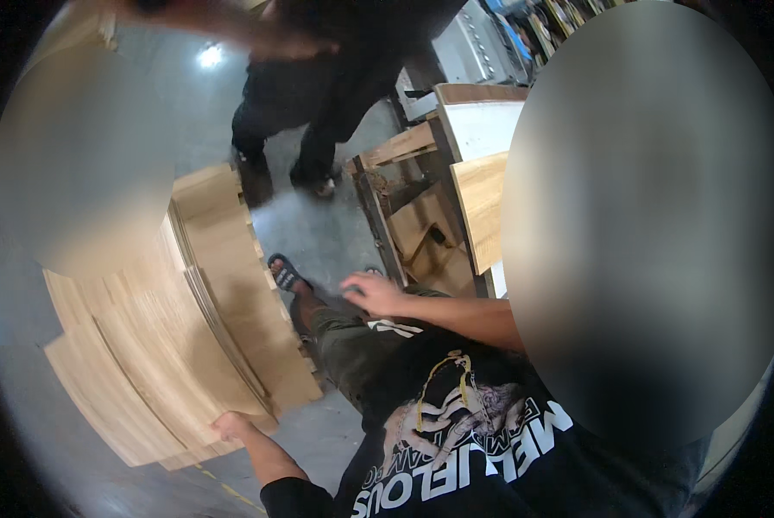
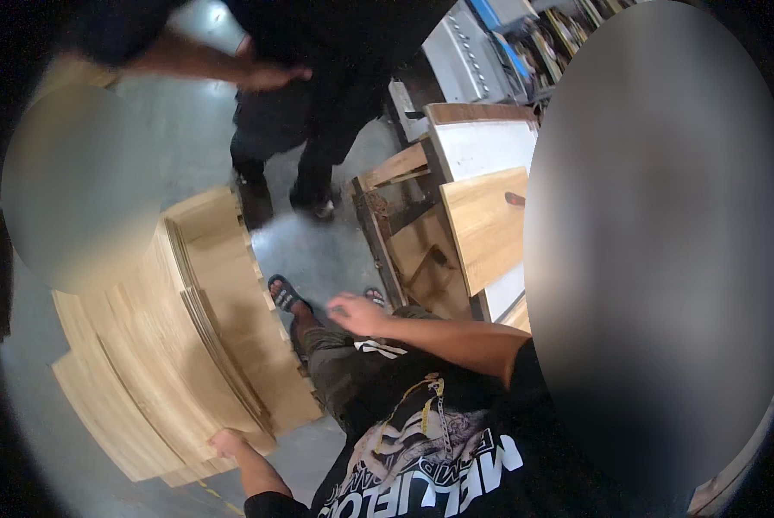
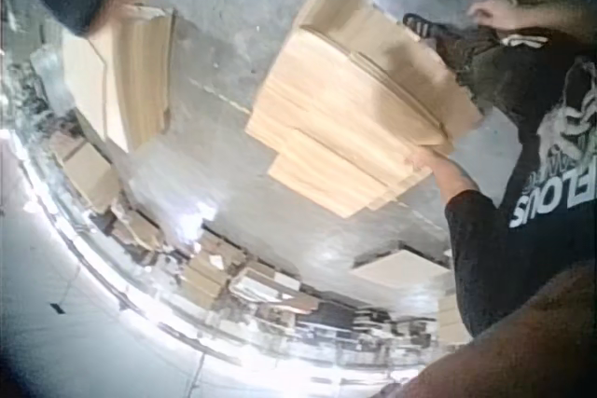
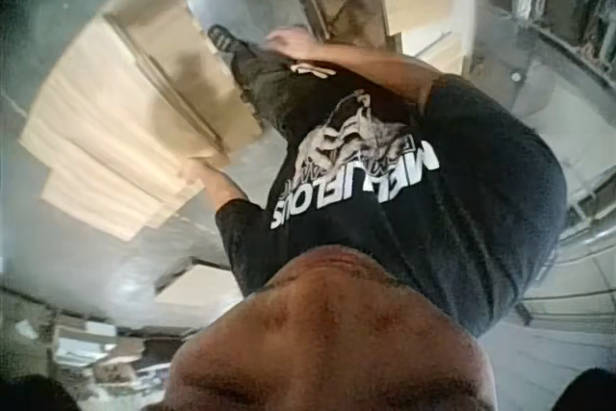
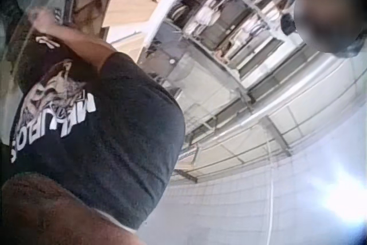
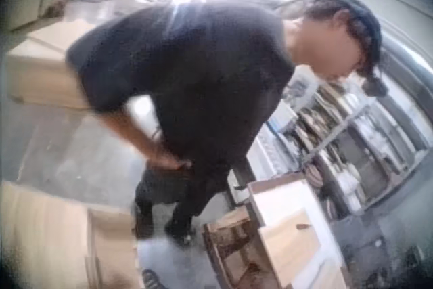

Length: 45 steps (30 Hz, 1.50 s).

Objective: Trimming the edges of wooden furniture panels using a utility knife.

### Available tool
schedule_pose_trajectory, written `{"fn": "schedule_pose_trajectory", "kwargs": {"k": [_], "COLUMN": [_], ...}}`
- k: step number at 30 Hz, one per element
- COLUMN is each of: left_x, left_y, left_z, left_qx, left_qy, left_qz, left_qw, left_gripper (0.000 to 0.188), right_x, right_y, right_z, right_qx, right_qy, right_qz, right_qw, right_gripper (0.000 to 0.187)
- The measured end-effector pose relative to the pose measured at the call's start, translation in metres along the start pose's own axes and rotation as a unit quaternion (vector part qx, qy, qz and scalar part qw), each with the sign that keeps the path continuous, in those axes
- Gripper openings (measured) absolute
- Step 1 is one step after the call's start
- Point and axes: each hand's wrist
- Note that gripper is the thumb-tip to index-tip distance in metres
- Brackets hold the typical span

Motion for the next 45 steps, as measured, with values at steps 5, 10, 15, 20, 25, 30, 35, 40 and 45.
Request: {"fn": "schedule_pose_trajectory", "kwargs": {"k": [5, 10, 15, 20, 25, 30, 35, 40, 45], "left_x": [0.048, 0.045, 0.033, 0.103, 0.145, 0.271, 0.299, 0.319, 0.286], "left_y": [0.043, 0.069, 0.037, -0.053, -0.195, -0.347, -0.428, -0.448, -0.384], "left_z": [-0.079, -0.211, -0.343, -0.505, -0.556, -0.582, -0.589, -0.585, -0.547], "left_qx": [-0.28, -0.496, -0.515, -0.594, -0.46, -0.235, -0.105, -0.074, -0.068], "left_qy": [-0.026, -0.362, -0.678, -0.744, -0.776, -0.807, -0.864, -0.865, -0.875], "left_qz": [0.248, 0.115, 0.19, 0.252, 0.431, 0.495, 0.401, 0.366, 0.268], "left_qw": [0.927, 0.781, 0.489, 0.174, 0.024, 0.221, 0.286, 0.334, 0.398], "left_gripper": [0.054, 0.056, 0.05, 0.048, 0.061, 0.087, 0.083, 0.071, 0.077], "right_x": [0.057, 0.071, -0.003, -0.151, -0.211, -0.231, -0.228, -0.267, -0.235], "right_y": [0.109, 0.148, 0.22, 0.275, 0.275, 0.291, 0.291, 0.282, 0.216], "right_z": [-0.119, -0.255, -0.418, -0.577, -0.564, -0.564, -0.574, -0.568, -0.522], "right_qx": [-0.105, -0.337, -0.555, -0.781, -0.562, -0.439, -0.397, -0.424, -0.217], "right_qy": [0.157, 0.387, 0.531, 0.39, 0.414, 0.465, 0.441, 0.401, 0.39], "right_qz": [-0.028, 0.048, -0.013, 0.259, 0.597, 0.665, 0.705, 0.717, 0.813], "right_qw": [0.982, 0.857, 0.64, 0.414, 0.394, 0.386, 0.388, 0.382, 0.373], "right_gripper": [0.025, 0.023, 0.04, 0.083, 0.114, 0.087, 0.089, 0.091, 0.06]}}
Point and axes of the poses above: each hand's wrist, its own z-axis towards the middle knuckle, its own x-axis out of the back of the hand, y = z × x, and after that the axes turned 15 degrees about -z, right-handed
